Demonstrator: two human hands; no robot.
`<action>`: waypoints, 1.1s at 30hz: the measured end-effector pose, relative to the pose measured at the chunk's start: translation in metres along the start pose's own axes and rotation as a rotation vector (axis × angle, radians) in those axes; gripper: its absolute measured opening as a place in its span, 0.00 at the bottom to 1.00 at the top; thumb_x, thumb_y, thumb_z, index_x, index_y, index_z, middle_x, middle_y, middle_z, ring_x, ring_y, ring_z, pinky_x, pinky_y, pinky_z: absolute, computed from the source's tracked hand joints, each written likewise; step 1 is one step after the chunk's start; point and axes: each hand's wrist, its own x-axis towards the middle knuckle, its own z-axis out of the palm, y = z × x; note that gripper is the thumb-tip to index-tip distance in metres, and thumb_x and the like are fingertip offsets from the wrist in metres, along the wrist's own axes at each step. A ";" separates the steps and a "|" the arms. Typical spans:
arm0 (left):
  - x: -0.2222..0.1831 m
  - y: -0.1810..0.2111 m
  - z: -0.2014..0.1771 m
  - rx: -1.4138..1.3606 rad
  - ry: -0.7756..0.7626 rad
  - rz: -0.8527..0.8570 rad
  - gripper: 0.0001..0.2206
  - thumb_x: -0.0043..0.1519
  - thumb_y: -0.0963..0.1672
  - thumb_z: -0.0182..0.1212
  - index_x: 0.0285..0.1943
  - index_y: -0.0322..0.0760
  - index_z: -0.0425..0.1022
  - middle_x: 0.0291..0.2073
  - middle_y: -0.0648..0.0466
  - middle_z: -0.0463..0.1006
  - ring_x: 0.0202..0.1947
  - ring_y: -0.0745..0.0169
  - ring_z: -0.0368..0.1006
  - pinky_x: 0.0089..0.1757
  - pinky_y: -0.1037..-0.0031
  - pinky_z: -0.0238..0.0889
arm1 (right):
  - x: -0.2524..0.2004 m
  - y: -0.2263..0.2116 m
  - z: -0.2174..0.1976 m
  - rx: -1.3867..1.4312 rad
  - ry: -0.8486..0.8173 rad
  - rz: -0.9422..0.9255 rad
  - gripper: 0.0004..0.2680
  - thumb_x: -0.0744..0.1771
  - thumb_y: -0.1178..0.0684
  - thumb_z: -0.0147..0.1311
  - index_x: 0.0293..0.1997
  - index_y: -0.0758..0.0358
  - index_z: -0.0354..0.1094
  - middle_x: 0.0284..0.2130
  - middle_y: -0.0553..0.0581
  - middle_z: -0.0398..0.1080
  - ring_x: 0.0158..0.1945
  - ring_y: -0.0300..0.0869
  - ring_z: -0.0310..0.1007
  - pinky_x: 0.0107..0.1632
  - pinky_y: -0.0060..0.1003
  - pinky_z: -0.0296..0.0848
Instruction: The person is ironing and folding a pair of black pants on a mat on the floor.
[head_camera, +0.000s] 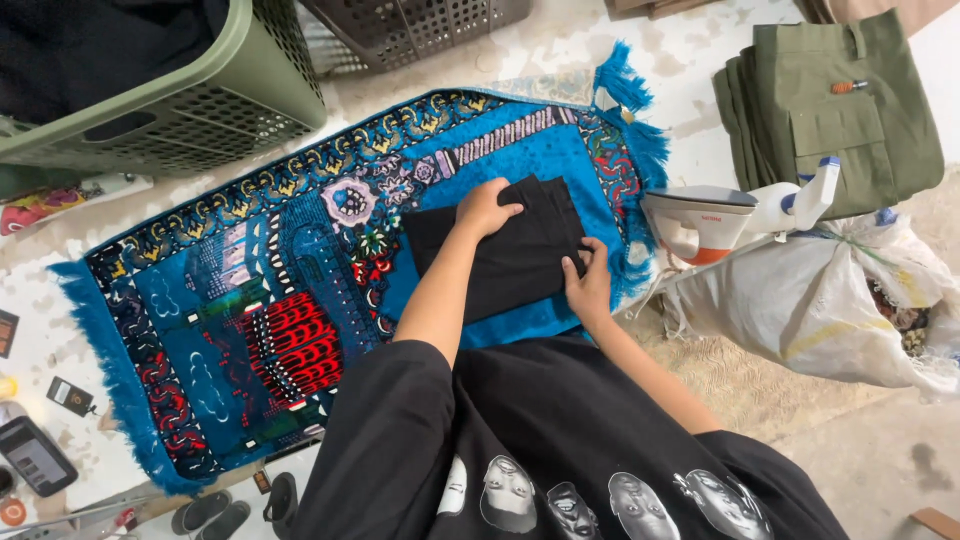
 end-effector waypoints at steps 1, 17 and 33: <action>-0.005 0.008 -0.006 0.000 -0.006 0.000 0.19 0.58 0.56 0.68 0.55 0.57 0.77 0.48 0.59 0.81 0.52 0.57 0.78 0.50 0.63 0.70 | 0.002 0.000 -0.001 -0.001 0.002 0.006 0.16 0.71 0.56 0.54 0.66 0.61 0.53 0.44 0.65 0.76 0.48 0.63 0.76 0.45 0.57 0.72; -0.064 0.041 0.021 0.751 0.750 0.376 0.44 0.55 0.59 0.68 0.74 0.31 0.61 0.70 0.34 0.62 0.75 0.39 0.51 0.70 0.41 0.35 | 0.012 0.007 -0.009 -0.724 0.242 -0.606 0.15 0.72 0.49 0.43 0.68 0.61 0.60 0.62 0.69 0.54 0.63 0.62 0.56 0.60 0.54 0.59; -0.145 -0.008 0.052 0.346 0.680 0.054 0.39 0.65 0.58 0.51 0.82 0.38 0.49 0.79 0.34 0.42 0.79 0.35 0.35 0.68 0.38 0.17 | 0.041 -0.006 0.026 -0.905 -0.036 -0.621 0.29 0.71 0.35 0.42 0.77 0.68 0.51 0.76 0.72 0.45 0.79 0.60 0.39 0.74 0.62 0.30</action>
